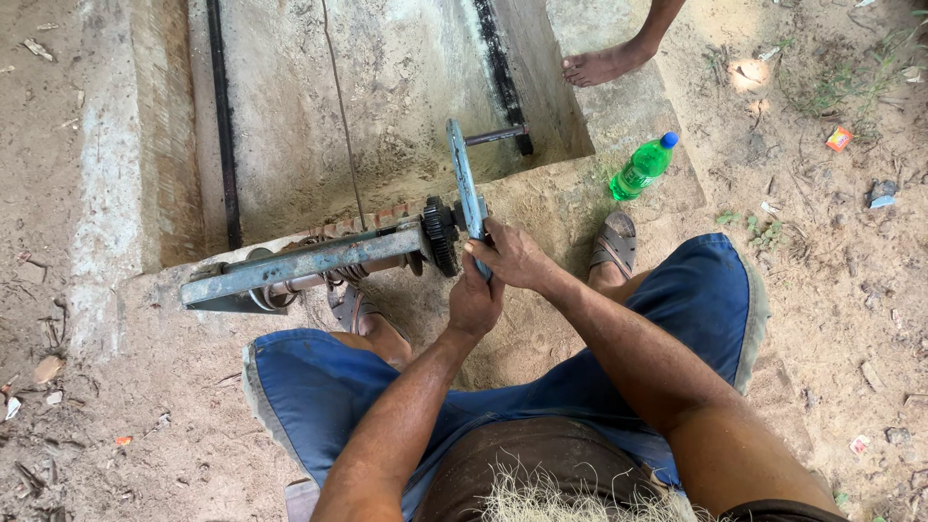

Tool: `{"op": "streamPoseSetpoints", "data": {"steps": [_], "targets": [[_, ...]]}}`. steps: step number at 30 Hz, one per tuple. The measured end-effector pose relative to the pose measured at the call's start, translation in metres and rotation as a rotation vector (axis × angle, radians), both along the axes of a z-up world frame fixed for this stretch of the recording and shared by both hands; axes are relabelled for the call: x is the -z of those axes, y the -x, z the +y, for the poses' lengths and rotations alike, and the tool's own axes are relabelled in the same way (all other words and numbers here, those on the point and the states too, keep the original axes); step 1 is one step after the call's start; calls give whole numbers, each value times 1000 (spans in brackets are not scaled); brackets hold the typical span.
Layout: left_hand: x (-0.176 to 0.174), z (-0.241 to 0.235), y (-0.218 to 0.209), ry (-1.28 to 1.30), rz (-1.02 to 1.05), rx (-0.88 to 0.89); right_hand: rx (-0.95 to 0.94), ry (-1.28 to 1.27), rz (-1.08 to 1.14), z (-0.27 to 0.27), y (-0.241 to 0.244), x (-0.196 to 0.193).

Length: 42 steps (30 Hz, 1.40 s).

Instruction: The person sits on the ground and turns a large metal handwheel attached to a mechanical device positioned over a concrete pit. The person rotates the wheel continuously with both hands to operate the machinery.

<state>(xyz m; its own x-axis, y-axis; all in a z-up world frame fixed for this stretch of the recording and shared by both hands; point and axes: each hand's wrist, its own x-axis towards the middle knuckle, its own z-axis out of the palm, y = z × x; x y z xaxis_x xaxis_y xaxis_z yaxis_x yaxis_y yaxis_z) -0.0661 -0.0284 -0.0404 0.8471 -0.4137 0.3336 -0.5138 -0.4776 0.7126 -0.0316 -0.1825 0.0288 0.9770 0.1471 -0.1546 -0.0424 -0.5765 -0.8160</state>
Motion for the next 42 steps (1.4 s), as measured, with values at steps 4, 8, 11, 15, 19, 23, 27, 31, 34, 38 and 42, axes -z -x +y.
{"op": "streamPoseSetpoints", "data": {"steps": [4, 8, 11, 15, 19, 23, 27, 31, 34, 38, 42], "targets": [[-10, 11, -5, -143, 208, 45, -5, 21, -34, 1, 1, 4], [-20, 21, -10, -220, 103, 77, 12, 43, -8, 2, 2, 7], [-24, 22, -10, -308, 130, 92, -12, 45, -76, 3, 1, 7], [-21, 20, -4, -554, 512, 95, -9, 29, -30, 4, 3, 8], [-15, 22, -6, -590, 527, 123, -9, 65, -75, 4, 4, 6], [-11, 32, -16, -702, 640, 117, -10, -3, -48, 5, 7, 8], [-16, 36, -31, -623, 728, -2, -18, 15, -84, 5, 8, 9], [-21, 30, -53, -461, 669, -137, -49, 104, 19, 5, 7, 6], [-21, 30, -70, -226, 460, -137, -37, 106, -3, 4, 9, 0], [-18, 22, -107, -180, 204, -109, -22, 36, -21, 5, 11, -10], [-18, 9, -137, -225, 374, -214, -27, 28, 50, 6, 13, -17]]}}
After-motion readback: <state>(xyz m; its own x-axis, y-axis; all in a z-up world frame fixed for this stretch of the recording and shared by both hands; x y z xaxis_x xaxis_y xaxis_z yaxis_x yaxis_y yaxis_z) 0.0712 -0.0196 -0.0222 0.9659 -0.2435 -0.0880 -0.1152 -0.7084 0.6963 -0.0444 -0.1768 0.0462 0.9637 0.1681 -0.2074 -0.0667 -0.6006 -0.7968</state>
